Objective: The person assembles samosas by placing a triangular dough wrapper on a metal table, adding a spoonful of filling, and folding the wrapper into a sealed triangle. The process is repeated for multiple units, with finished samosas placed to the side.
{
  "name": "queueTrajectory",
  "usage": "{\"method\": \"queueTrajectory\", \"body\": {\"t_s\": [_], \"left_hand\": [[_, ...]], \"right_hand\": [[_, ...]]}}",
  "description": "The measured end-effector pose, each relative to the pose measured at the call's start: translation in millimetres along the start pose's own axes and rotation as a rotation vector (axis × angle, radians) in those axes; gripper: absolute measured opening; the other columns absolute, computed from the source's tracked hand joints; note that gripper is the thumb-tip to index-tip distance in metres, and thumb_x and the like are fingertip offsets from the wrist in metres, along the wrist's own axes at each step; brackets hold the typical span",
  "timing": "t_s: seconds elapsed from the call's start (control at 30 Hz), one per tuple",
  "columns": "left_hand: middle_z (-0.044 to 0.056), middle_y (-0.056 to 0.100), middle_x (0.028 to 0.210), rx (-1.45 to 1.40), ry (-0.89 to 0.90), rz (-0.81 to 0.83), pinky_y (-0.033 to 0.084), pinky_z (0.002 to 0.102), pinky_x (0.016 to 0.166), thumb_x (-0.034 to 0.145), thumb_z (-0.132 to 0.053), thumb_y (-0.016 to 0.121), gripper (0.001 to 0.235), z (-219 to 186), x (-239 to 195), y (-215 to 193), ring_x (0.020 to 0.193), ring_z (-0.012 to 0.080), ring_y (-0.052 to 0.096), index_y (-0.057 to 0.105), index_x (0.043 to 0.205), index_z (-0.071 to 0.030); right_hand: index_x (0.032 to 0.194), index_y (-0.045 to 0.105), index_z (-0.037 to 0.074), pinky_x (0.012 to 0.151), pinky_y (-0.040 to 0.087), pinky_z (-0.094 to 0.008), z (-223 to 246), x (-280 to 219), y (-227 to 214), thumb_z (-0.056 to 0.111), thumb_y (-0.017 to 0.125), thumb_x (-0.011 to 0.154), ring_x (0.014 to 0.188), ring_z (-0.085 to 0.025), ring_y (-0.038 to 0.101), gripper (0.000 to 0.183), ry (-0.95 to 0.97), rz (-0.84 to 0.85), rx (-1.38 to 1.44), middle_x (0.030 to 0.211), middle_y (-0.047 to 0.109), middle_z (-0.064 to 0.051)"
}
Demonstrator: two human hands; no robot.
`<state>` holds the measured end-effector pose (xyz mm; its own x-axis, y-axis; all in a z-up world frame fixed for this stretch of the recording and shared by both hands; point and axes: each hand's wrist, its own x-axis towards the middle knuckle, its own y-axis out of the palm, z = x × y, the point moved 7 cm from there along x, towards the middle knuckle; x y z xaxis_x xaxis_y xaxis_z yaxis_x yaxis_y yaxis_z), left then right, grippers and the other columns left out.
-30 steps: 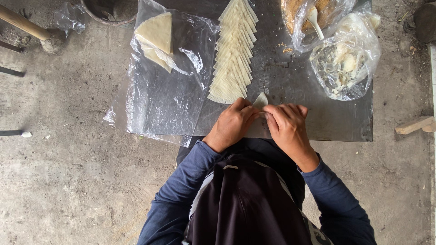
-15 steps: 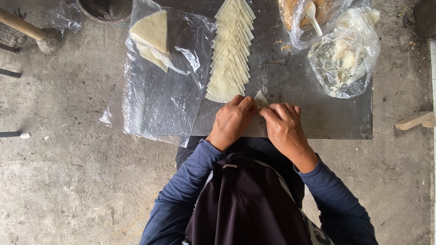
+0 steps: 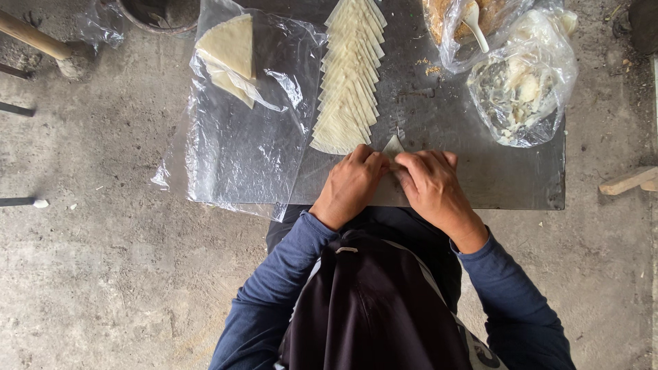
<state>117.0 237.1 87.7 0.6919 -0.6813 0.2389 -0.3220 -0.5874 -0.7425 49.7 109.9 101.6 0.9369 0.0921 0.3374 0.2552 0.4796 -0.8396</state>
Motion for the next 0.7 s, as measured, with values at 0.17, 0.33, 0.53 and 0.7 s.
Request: {"method": "queueTrajectory", "body": {"t_s": [0.17, 0.33, 0.53, 0.7], "left_hand": [[0.012, 0.066, 0.096, -0.025, -0.090, 0.088, 0.059, 0.041, 0.075, 0.094, -0.013, 0.064, 0.008, 6.0, 12.1, 2.4, 0.083, 0.0315, 0.071, 0.067, 0.101, -0.010], [0.012, 0.067, 0.093, -0.131, -0.161, 0.098, 0.059, 0.043, 0.072, 0.095, -0.019, 0.067, 0.014, 11.4, 16.4, -2.6, 0.082, 0.0335, 0.071, 0.065, 0.104, -0.008], [0.013, 0.064, 0.099, -0.096, -0.145, 0.080, 0.059, 0.042, 0.072, 0.094, -0.018, 0.067, 0.014, 13.4, 17.1, 2.9, 0.082, 0.0330, 0.070, 0.065, 0.102, -0.006], [0.013, 0.064, 0.098, -0.069, -0.114, 0.070, 0.059, 0.042, 0.073, 0.095, -0.017, 0.067, 0.015, 14.2, 15.4, 4.5, 0.081, 0.0330, 0.070, 0.065, 0.103, -0.005]], "right_hand": [[0.101, 0.066, 0.010, 0.092, 0.037, -0.041, 3.1, 8.8, -4.0, 0.017, 0.076, 0.092, 0.094, -0.018, 0.060, 0.015, -0.014, 0.055, -0.052, 0.093, 0.062, -0.001], [0.104, 0.069, 0.011, 0.092, 0.038, -0.040, 6.2, 7.5, -3.8, 0.014, 0.075, 0.091, 0.097, -0.022, 0.059, 0.015, 0.003, -0.029, -0.107, 0.097, 0.060, -0.004], [0.117, 0.068, 0.005, 0.094, 0.040, -0.040, 7.3, 2.9, 1.3, 0.012, 0.074, 0.096, 0.099, -0.021, 0.057, 0.022, -0.031, -0.008, -0.156, 0.100, 0.060, -0.003], [0.107, 0.069, 0.009, 0.088, 0.038, -0.041, 5.7, 5.3, 3.2, 0.014, 0.074, 0.094, 0.094, -0.021, 0.056, 0.015, -0.028, 0.036, -0.188, 0.096, 0.058, -0.003]]}}
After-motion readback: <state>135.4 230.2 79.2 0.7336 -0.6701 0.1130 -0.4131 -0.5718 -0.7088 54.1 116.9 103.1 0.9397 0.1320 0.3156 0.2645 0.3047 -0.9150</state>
